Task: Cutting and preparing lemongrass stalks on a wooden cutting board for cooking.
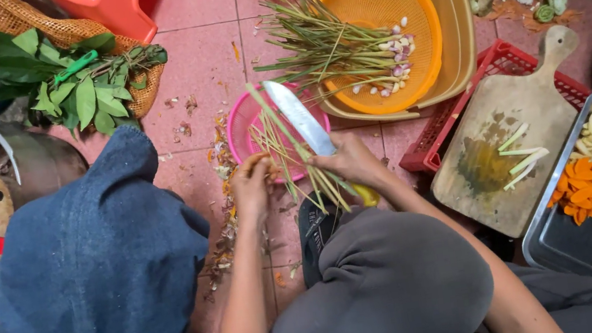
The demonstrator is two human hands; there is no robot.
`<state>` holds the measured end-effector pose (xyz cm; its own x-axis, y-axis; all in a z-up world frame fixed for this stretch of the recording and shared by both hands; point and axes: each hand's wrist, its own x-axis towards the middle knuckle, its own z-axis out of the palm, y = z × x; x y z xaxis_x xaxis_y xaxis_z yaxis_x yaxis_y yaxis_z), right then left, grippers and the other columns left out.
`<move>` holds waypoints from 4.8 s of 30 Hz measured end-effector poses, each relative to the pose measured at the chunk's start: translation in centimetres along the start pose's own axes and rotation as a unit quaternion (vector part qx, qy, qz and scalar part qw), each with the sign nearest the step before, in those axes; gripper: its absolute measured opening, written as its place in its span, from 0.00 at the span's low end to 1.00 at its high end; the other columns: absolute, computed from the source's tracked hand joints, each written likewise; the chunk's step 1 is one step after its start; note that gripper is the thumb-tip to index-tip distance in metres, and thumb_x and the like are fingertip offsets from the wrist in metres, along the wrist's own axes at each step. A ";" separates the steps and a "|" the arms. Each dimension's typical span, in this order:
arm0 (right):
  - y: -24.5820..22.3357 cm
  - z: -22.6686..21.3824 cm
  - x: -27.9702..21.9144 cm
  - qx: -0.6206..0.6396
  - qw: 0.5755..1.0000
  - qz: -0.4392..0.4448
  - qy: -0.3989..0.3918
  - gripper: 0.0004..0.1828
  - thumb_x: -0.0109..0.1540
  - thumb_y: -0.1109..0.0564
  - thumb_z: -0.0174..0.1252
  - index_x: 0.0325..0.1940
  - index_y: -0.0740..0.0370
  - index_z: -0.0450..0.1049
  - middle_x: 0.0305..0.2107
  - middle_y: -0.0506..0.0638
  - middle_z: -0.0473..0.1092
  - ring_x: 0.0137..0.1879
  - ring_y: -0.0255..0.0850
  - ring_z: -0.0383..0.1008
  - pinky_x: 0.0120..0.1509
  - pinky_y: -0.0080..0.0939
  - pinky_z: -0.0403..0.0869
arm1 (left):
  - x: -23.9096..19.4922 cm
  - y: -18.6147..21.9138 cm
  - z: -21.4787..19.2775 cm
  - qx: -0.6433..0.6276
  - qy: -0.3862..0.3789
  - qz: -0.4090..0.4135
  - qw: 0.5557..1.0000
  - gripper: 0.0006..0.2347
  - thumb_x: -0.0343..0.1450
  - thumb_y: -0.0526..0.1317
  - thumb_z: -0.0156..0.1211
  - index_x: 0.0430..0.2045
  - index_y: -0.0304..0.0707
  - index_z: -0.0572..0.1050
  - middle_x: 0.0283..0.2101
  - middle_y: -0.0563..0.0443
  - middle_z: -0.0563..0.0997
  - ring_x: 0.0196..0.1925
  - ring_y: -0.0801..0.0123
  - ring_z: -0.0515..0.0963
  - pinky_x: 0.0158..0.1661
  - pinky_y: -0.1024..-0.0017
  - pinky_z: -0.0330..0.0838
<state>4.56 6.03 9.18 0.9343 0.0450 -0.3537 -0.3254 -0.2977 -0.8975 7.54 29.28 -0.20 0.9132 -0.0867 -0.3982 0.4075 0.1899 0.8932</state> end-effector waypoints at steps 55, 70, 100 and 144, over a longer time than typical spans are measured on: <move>-1.3 2.0 1.1 -0.008 0.997 0.034 -0.063 0.19 0.57 0.46 0.72 0.34 0.66 0.78 0.18 0.52 0.73 0.21 0.33 0.72 0.23 0.38 0.68 | -0.5 -0.1 -1.0 -0.025 -0.070 0.005 0.997 0.17 0.69 0.32 0.62 0.53 0.33 0.73 0.46 0.52 0.83 0.47 0.74 0.83 0.47 0.73 0.79; 1.7 -2.5 -0.4 0.004 0.999 0.004 -0.033 0.17 0.58 0.55 0.64 0.48 0.65 0.80 0.23 0.47 0.74 0.27 0.33 0.71 0.30 0.40 0.71 | 4.4 -4.1 -5.6 0.366 0.152 0.216 0.892 0.07 0.73 0.30 0.58 0.42 0.35 0.80 0.37 0.43 0.84 0.39 0.61 0.84 0.42 0.63 0.75; 7.3 -8.3 -13.1 0.035 0.984 -0.072 0.157 0.22 0.70 0.47 0.65 0.59 0.66 0.75 0.36 0.44 0.77 0.39 0.31 0.74 0.42 0.34 0.74 | 12.3 4.5 15.3 0.405 -0.054 0.457 0.790 0.13 0.71 0.31 0.55 0.49 0.29 0.75 0.46 0.34 0.79 0.49 0.44 0.78 0.49 0.54 0.70; 21.1 -8.0 -23.6 -0.158 0.849 0.276 0.422 0.17 0.71 0.46 0.47 0.46 0.64 0.62 0.22 0.68 0.73 0.31 0.69 0.75 0.33 0.70 0.72 | -2.3 -9.3 27.1 0.611 -0.554 0.183 0.536 0.13 0.77 0.48 0.48 0.42 0.41 0.76 0.31 0.31 0.81 0.36 0.37 0.81 0.40 0.46 0.74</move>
<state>-23.17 -8.97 0.74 0.4671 -0.8440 -0.2637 -0.8171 -0.2981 -0.4934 1.63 1.17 -1.96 0.0945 -0.9179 -0.3854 -0.7213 -0.3299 0.6090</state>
